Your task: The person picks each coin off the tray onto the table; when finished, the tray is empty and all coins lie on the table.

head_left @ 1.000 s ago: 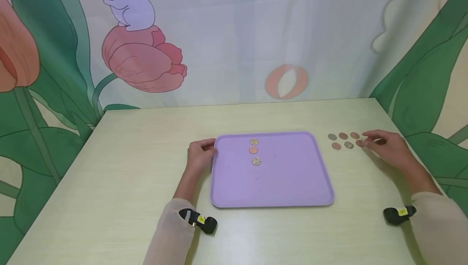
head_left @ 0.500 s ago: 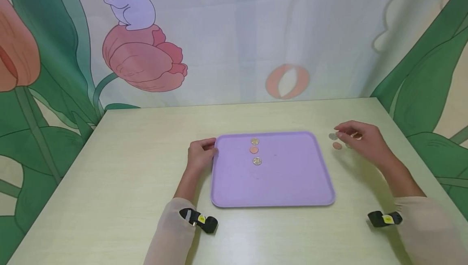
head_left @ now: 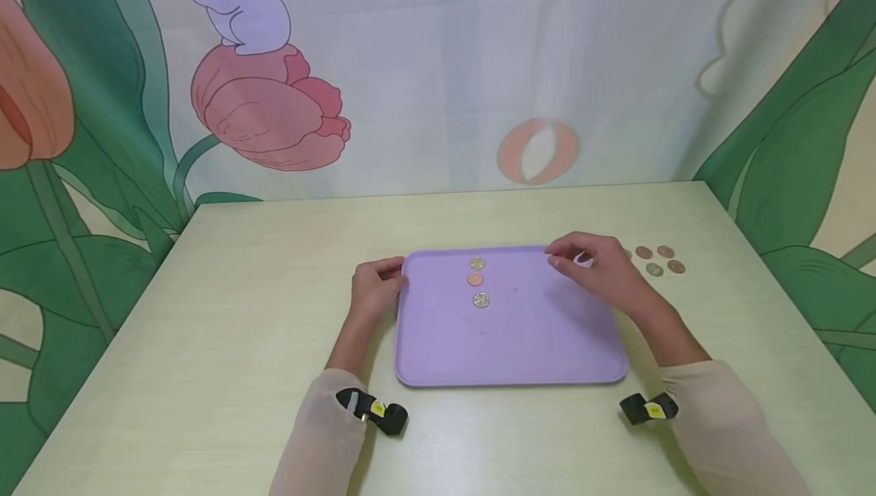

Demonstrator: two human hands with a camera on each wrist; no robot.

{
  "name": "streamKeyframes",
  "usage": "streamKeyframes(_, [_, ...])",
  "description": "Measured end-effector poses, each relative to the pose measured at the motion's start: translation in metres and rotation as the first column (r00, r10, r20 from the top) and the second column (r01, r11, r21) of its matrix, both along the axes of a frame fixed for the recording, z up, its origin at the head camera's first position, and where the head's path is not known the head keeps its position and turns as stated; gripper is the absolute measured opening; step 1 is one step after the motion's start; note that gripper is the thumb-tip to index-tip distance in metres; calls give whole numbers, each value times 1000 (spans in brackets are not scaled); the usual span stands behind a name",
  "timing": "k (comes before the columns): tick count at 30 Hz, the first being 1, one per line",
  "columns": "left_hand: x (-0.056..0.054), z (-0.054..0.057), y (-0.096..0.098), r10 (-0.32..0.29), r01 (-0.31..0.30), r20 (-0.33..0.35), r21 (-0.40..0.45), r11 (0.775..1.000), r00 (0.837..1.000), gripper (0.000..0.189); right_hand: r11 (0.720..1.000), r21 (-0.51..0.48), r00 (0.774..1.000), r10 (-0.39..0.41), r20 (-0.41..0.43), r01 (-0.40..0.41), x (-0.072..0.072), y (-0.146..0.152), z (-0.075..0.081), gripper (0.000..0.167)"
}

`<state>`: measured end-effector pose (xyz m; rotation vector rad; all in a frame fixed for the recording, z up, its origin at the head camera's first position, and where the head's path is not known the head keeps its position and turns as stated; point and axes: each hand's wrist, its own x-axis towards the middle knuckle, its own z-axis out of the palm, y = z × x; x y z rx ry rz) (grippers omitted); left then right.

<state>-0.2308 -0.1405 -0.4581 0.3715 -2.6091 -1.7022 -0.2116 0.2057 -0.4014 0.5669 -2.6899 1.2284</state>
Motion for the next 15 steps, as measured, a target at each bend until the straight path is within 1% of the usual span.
streamKeyframes(4, [0,1,0,1,-1,1,0,1000,1000,40,998,-5,997,65,50,-65,-3,-23,-7,16])
streamKeyframes(6, [0,0,0,2,-2,2,-1,1000,1000,40,995,-1,991,99,90,-100,-4,-34,-10,17])
streamKeyframes(12, [0,0,0,7,-7,3,-2,1000,1000,41,973,-24,960,233,153,-232,-11,-60,-27,19])
streamKeyframes(15, [-1,0,0,5,-5,3,-3,1000,1000,41,963,-26,945,269,184,-269,-14,-67,-33,21])
